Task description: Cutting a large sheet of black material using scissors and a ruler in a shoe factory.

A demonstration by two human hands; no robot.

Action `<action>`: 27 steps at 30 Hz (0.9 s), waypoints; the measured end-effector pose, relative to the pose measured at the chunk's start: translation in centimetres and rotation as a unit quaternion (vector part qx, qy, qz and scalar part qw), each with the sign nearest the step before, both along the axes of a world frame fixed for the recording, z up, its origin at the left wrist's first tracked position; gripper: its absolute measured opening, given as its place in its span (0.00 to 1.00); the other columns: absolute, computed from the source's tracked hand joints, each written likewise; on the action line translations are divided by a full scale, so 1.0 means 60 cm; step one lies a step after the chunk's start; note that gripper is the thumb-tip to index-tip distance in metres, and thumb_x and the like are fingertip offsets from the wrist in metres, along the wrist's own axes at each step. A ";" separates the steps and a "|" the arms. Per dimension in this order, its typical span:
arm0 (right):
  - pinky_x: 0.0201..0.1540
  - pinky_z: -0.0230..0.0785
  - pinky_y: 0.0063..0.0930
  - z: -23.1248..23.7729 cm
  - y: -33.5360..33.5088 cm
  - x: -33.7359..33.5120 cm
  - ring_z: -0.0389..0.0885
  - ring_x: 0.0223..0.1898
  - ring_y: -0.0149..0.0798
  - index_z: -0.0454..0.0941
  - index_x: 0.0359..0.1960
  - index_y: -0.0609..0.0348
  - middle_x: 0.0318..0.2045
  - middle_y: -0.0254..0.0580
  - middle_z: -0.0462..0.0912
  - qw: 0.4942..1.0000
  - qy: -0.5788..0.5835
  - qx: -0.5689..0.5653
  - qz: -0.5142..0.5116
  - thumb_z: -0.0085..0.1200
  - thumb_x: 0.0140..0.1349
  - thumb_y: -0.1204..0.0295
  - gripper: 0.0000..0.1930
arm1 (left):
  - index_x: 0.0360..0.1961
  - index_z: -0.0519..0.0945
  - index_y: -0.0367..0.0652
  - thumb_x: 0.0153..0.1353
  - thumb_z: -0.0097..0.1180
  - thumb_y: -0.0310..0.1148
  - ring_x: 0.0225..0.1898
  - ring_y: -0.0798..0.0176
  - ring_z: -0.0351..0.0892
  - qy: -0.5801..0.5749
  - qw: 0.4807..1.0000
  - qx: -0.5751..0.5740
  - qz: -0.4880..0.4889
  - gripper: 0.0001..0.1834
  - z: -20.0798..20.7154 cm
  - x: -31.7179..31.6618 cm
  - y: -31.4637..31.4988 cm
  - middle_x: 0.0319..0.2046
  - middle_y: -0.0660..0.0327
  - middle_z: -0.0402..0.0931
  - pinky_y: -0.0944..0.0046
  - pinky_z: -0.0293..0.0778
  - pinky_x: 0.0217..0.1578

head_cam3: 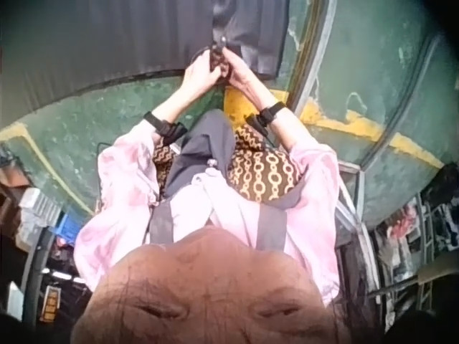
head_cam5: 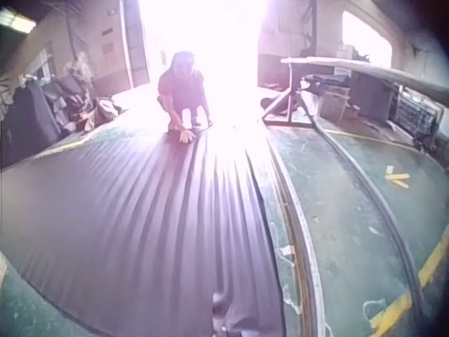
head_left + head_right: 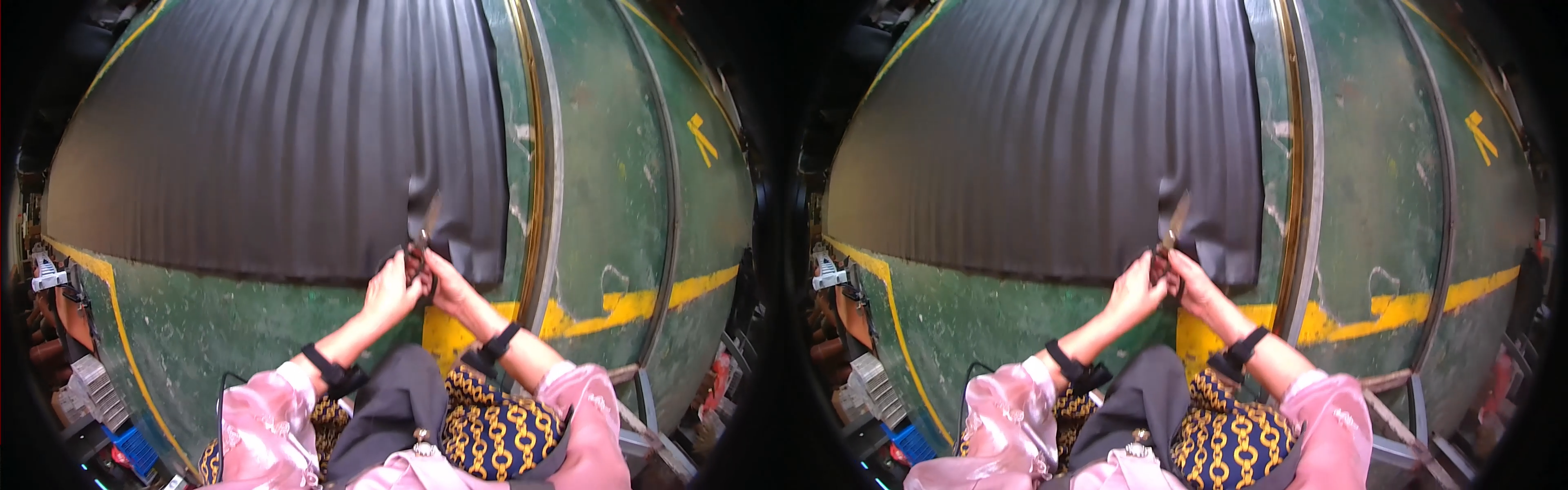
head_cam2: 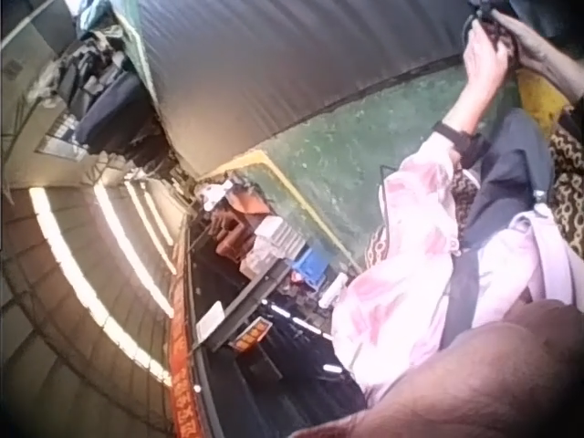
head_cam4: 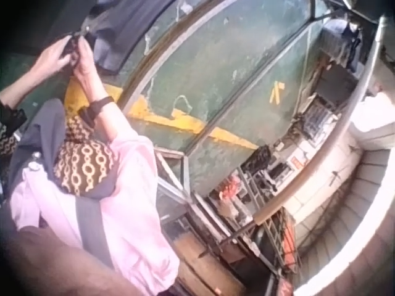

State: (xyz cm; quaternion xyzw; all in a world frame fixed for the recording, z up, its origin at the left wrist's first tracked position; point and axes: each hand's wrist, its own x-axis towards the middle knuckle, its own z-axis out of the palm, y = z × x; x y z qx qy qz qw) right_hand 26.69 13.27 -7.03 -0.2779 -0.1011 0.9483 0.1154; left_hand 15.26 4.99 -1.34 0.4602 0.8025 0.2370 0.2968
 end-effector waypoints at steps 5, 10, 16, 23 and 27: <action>0.38 0.73 0.22 -0.002 -0.021 0.042 0.79 0.39 0.29 0.75 0.44 0.53 0.39 0.32 0.80 0.994 -0.091 0.002 -0.055 0.50 0.64 0.62 0.12 | 0.44 0.71 0.34 0.52 0.54 0.29 0.38 0.51 0.77 0.055 0.988 0.086 -0.120 0.18 0.038 0.014 -0.028 0.36 0.50 0.75 0.57 0.75 0.39; 0.43 0.72 0.26 0.059 -0.030 0.018 0.78 0.39 0.31 0.75 0.45 0.55 0.39 0.35 0.80 0.997 -0.034 -0.014 -0.073 0.49 0.64 0.62 0.13 | 0.37 0.74 0.38 0.62 0.49 0.30 0.29 0.68 0.75 -0.221 0.947 0.113 0.203 0.06 0.046 -0.065 -0.038 0.28 0.63 0.74 0.71 0.72 0.30; 0.44 0.72 0.25 0.103 -0.034 -0.011 0.79 0.36 0.30 0.75 0.44 0.56 0.38 0.36 0.80 0.996 -0.039 0.067 0.053 0.47 0.64 0.57 0.17 | 0.43 0.74 0.36 0.58 0.55 0.39 0.31 0.66 0.76 -0.658 0.745 -0.053 0.095 0.18 0.054 -0.033 -0.066 0.29 0.60 0.77 0.66 0.72 0.39; 0.46 0.66 0.32 0.037 -0.010 -0.005 0.75 0.41 0.36 0.74 0.44 0.56 0.36 0.39 0.79 0.680 -0.315 0.660 0.048 0.54 0.58 0.56 0.19 | 0.27 0.69 0.44 0.53 0.59 0.36 0.19 0.70 0.66 -0.585 0.797 -0.008 0.150 0.11 0.008 -0.033 -0.065 0.16 0.67 0.66 0.70 0.63 0.24; 0.50 0.61 0.36 0.028 0.006 0.003 0.66 0.49 0.42 0.71 0.42 0.52 0.44 0.38 0.69 0.367 -0.305 0.858 0.189 0.66 0.40 0.58 0.26 | 0.32 0.70 0.42 0.53 0.59 0.34 0.23 0.69 0.72 -0.538 0.822 0.002 0.188 0.11 -0.003 -0.061 -0.088 0.19 0.65 0.71 0.69 0.68 0.28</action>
